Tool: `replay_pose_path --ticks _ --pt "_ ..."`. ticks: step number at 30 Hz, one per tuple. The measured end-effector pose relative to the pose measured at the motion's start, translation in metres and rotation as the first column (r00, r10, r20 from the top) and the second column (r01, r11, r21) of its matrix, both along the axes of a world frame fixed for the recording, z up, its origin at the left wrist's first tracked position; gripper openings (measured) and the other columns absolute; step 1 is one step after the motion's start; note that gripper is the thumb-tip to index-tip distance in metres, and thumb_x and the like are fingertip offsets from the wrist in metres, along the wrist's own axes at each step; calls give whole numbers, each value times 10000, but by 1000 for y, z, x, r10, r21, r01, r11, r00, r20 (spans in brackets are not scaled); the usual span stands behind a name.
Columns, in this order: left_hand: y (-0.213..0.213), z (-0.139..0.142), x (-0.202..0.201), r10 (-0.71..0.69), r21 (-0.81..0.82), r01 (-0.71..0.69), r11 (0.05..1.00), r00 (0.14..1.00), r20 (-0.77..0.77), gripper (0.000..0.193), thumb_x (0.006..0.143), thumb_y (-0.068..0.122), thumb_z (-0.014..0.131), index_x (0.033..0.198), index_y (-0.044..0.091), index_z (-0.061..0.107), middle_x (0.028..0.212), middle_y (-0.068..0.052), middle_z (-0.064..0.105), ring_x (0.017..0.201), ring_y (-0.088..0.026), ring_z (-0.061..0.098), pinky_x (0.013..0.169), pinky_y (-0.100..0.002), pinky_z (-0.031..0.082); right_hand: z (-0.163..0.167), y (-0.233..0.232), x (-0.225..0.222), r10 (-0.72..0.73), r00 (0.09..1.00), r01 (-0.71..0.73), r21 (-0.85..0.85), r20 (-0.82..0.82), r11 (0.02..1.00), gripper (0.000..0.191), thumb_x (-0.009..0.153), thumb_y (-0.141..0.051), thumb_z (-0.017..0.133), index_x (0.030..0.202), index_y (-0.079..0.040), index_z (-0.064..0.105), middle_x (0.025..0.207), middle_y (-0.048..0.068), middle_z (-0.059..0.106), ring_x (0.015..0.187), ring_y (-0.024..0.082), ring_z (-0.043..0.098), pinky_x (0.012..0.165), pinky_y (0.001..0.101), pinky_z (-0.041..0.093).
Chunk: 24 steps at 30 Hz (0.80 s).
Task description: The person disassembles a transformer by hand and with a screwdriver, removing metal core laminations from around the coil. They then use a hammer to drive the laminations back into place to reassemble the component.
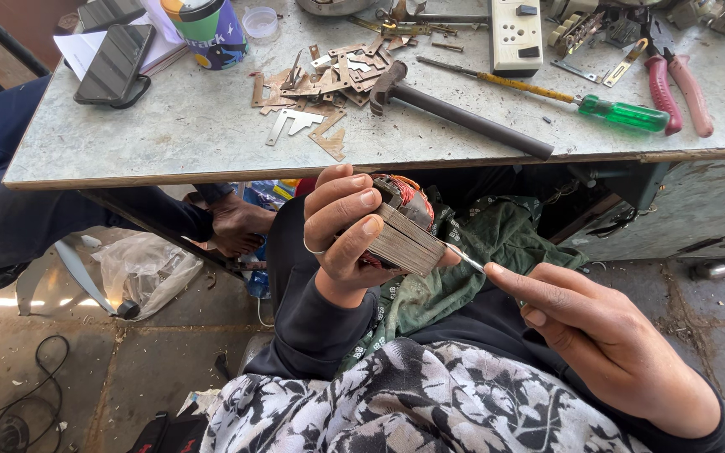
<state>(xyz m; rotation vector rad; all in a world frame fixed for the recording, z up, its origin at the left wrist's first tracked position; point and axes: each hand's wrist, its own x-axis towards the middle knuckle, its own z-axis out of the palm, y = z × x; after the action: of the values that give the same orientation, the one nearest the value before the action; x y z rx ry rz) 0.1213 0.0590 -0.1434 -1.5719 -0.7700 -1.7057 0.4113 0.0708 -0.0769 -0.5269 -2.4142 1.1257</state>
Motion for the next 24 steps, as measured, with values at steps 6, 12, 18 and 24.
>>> replay_pose_path --ticks 6,12,18,24 --pt "0 -1 1 -5 14 5 1000 1000 0 847 722 583 945 1337 230 482 1227 11 506 1219 -200 556 1165 -448 487 -1 0 1 -16 1000 15 8 24 1000 602 853 54 584 1447 -42 603 891 70 588 766 185 569 650 278 516" --pt "-2 7 0 12 11 -12 1000 999 -42 767 748 553 945 1280 210 511 1208 8 516 1190 -212 562 1133 -459 490 -7 4 5 -62 991 69 -58 115 996 617 896 30 603 1501 -87 625 934 62 548 782 172 525 639 272 501" --pt "-6 16 8 75 30 -70 997 969 -235 706 778 559 950 1224 197 542 1172 22 552 1115 -202 561 1024 -423 532 -16 18 9 -43 994 71 -286 102 956 603 932 75 571 1511 -86 614 916 69 568 745 170 479 666 289 496" --pt "-9 10 16 1 -65 5 998 995 101 884 769 693 814 1330 132 421 1242 -24 465 1164 -221 542 1026 -413 550 -27 7 -18 41 990 -53 -84 -135 995 672 809 120 545 1467 -16 554 931 52 607 783 138 578 701 268 504"
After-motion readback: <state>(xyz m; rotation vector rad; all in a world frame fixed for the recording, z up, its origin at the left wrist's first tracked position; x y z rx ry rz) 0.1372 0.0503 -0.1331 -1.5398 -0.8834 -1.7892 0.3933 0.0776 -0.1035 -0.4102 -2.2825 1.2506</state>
